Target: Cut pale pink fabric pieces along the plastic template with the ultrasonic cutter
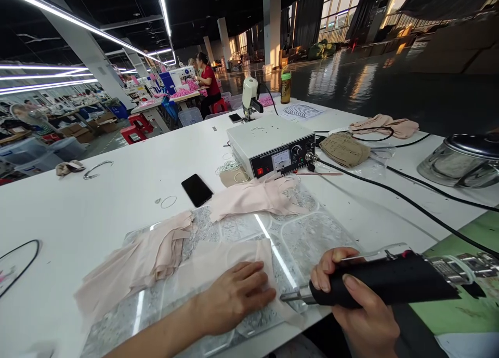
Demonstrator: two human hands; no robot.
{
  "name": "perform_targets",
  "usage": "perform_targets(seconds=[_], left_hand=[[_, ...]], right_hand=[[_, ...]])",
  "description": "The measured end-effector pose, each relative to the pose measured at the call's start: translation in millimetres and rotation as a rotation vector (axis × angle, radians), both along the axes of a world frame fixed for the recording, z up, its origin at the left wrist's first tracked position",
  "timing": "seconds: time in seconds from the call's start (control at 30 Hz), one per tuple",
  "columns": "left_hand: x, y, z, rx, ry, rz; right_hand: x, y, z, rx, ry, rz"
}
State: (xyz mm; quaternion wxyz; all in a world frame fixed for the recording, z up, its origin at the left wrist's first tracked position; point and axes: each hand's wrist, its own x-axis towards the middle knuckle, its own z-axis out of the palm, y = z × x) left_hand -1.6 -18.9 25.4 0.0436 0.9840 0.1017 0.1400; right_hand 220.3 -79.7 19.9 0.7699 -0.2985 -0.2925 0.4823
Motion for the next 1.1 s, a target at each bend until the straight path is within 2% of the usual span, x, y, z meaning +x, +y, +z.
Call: perform_targets(seconds=[0.43, 0.8, 1.1], left_hand=[[0, -2, 0.8, -0.021, 0.020, -0.004], [0, 0, 6.2, -0.067, 0.065, -0.010], [1, -6, 7.7, -0.104, 0.139, 0.032]], right_hand=[[0, 1, 6.7, -0.037, -0.007, -0.004], [-3, -4, 0.4, 0.033, -0.024, -0.025], [4, -10, -0.3, -0.005, -0.050, 0.029]])
